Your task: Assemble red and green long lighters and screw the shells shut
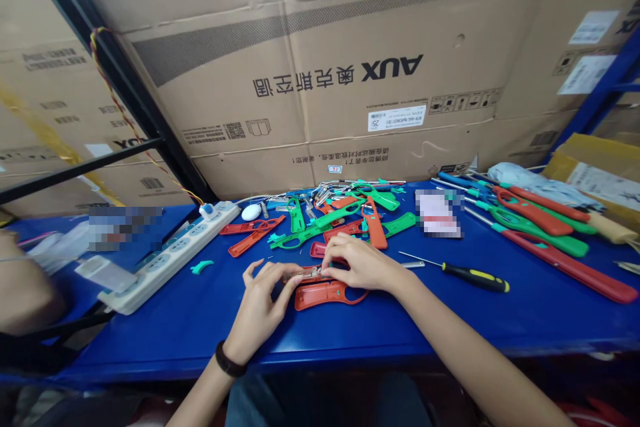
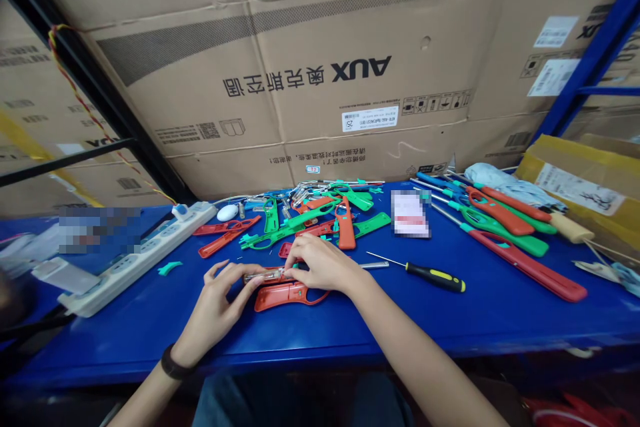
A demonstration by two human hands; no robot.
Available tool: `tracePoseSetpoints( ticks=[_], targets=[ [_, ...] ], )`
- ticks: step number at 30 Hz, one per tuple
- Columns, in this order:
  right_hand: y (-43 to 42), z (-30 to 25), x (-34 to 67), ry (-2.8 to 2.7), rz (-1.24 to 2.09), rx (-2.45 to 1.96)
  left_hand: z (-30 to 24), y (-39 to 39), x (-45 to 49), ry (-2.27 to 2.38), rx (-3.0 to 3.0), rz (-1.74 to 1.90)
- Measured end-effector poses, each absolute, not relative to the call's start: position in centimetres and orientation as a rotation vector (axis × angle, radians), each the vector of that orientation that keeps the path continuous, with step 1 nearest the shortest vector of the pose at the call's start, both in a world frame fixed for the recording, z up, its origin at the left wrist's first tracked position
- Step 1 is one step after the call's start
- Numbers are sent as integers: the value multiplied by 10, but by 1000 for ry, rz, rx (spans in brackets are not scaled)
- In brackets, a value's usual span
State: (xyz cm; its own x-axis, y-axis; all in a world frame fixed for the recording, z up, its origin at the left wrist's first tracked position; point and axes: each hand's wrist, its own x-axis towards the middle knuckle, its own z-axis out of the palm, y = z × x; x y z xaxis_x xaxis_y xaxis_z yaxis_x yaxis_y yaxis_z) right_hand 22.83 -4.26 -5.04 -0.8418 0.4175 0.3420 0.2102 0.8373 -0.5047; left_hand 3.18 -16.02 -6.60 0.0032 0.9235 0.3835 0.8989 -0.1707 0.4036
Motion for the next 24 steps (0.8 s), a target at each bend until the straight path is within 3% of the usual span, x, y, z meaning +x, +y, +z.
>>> tracePoseSetpoints(
  ticks=[24],
  targets=[
    [-42, -46, 229, -2543, 604, -494, -67, -154, 32, 1980, 2015, 941]
  ],
)
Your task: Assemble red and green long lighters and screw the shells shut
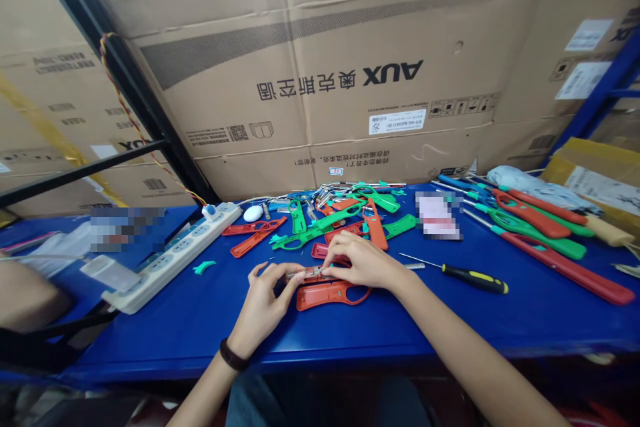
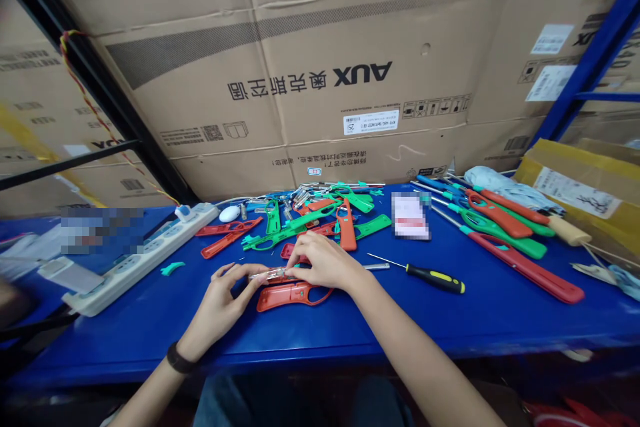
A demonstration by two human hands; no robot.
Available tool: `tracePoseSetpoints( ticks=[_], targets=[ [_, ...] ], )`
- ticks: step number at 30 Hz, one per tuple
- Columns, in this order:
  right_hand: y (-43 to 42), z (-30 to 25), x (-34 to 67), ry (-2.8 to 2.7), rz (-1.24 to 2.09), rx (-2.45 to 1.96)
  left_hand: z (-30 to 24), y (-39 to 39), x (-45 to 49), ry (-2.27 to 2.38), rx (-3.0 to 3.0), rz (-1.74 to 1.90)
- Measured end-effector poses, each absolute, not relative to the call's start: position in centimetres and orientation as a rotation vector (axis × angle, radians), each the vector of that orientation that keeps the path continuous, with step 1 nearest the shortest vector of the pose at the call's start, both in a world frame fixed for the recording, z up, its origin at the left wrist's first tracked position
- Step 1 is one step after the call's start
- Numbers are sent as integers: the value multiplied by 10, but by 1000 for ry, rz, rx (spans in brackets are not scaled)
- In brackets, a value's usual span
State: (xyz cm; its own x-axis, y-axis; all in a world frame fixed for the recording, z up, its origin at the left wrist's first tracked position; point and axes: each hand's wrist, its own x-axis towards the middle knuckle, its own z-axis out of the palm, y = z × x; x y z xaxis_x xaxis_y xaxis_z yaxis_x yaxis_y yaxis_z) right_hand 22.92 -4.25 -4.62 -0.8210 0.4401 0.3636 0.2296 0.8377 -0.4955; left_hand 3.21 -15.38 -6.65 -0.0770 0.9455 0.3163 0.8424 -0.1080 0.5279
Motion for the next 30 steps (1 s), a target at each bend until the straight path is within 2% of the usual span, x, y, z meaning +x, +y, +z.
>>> tracePoseSetpoints(
  ticks=[17, 21, 25, 30],
  targets=[
    [-45, -48, 227, -2596, 613, -553, -62, -140, 17, 1810, 2343, 700],
    [-45, -48, 227, -2602, 585, -563, -64, -140, 15, 1673, 2364, 751],
    [-45, -47, 227, -2602, 550, -574, -64, -151, 12, 1725, 2379, 821],
    [-44, -46, 225, -2521, 434, -561, -60, -165, 17, 1661, 2513, 475]
  ],
)
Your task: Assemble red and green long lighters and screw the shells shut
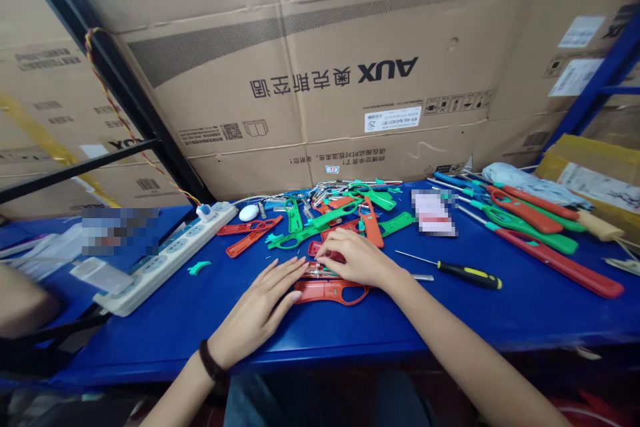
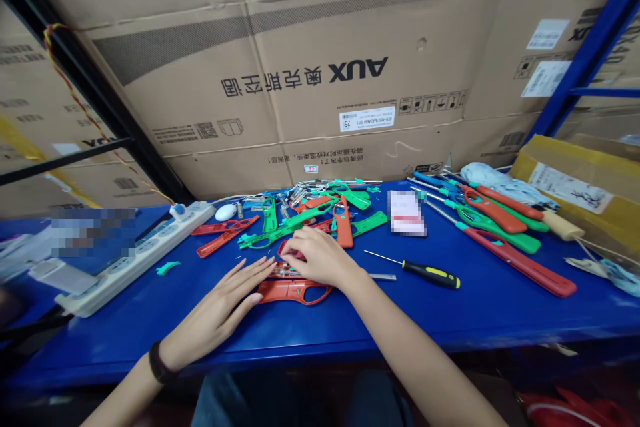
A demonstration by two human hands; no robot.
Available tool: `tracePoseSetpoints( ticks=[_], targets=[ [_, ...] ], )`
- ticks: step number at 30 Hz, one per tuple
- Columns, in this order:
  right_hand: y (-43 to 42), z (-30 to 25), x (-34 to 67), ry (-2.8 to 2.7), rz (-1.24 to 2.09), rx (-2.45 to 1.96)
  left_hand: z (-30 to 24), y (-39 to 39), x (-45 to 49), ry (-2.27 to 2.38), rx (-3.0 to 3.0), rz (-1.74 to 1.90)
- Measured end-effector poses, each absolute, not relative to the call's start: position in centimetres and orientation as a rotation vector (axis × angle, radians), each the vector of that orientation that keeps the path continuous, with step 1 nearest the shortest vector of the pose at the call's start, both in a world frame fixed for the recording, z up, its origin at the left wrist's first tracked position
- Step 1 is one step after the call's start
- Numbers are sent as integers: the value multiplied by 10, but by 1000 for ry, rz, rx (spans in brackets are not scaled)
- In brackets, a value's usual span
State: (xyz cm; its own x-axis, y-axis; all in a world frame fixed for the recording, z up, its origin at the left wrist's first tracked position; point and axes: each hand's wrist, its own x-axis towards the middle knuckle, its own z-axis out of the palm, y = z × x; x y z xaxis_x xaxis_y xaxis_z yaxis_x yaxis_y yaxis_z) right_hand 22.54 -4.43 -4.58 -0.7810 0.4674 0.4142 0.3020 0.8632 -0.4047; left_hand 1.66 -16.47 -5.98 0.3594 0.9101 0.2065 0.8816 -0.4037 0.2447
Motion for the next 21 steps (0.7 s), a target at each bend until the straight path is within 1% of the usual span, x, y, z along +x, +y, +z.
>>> tracePoseSetpoints(
  ticks=[4, 10, 13, 17, 19, 21],
  targets=[
    [-43, -46, 226, -2416, 365, -550, -59, -167, 24, 1655, 2538, 303],
    [-40, -45, 225, -2349, 301, -561, -59, -175, 24, 1642, 2603, 291],
    [-38, -40, 228, -2201, 289, -590, -56, -181, 30, 1680, 2661, 346],
    [-52, -31, 247, -1901, 368, -678, -52, -192, 40, 1643, 2755, 486],
    [-68, -31, 264, -1918, 436, -718, -52, -200, 41, 1546, 2787, 523],
    [-87, -35, 281, -2065, 545, -734, -54, -207, 39, 1441, 2802, 569]
  ],
)
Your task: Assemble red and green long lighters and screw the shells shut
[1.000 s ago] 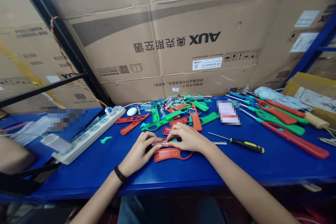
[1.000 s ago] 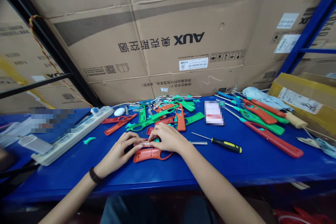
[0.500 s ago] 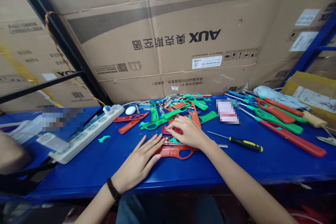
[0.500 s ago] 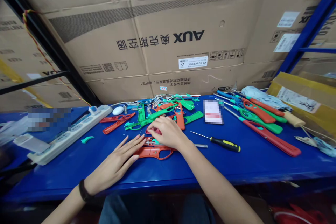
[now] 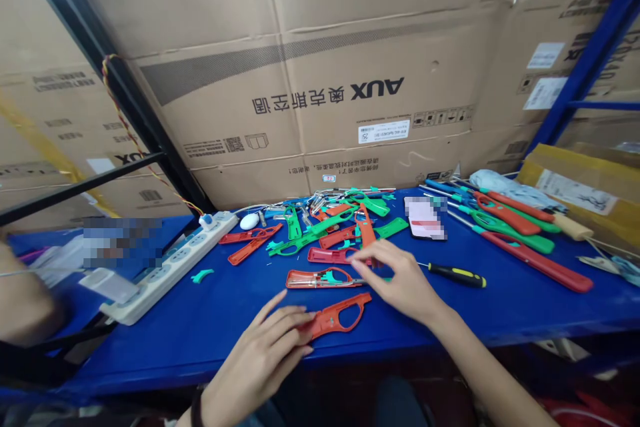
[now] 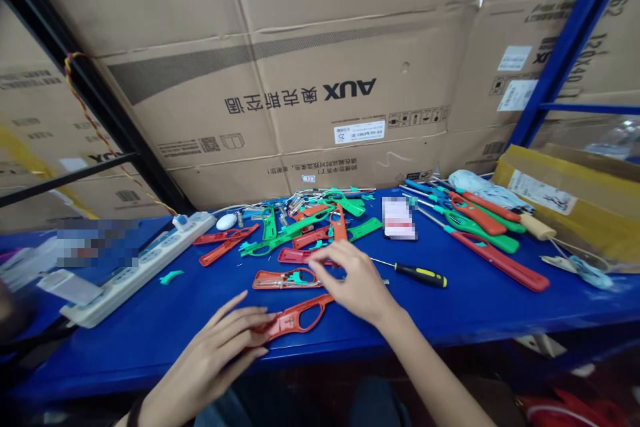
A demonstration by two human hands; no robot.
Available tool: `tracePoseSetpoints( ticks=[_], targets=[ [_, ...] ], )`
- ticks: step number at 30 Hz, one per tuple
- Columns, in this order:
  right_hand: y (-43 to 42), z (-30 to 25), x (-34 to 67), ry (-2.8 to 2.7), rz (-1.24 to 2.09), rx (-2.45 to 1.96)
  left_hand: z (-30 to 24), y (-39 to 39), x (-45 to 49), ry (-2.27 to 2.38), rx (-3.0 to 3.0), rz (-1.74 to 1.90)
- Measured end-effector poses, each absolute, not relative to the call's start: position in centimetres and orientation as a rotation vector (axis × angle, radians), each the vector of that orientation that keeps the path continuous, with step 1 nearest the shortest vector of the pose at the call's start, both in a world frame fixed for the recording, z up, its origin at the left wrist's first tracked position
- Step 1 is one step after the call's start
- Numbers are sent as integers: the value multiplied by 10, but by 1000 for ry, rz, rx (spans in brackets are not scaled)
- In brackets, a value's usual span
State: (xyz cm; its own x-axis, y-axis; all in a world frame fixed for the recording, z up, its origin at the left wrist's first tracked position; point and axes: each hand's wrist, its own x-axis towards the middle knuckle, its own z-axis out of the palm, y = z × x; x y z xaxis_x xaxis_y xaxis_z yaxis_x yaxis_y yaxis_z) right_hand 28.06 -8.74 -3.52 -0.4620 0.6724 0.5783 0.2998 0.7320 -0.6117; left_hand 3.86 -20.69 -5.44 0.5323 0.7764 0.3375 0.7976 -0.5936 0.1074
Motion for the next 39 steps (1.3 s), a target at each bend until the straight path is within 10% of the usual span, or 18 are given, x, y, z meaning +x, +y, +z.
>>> tracePoseSetpoints(
  ticks=[13, 23, 39],
  targets=[
    [-118, -56, 291, -2280, 735, -848, -50, -170, 33, -1986, -2551, -1141],
    [-91, -50, 264, -1952, 1298, -1015, -46, -141, 19, -1481, -2644, -919],
    [-91, -59, 265, -2390, 342, -946, -59, -130, 16, -1768, -2730, -1132]
  ],
)
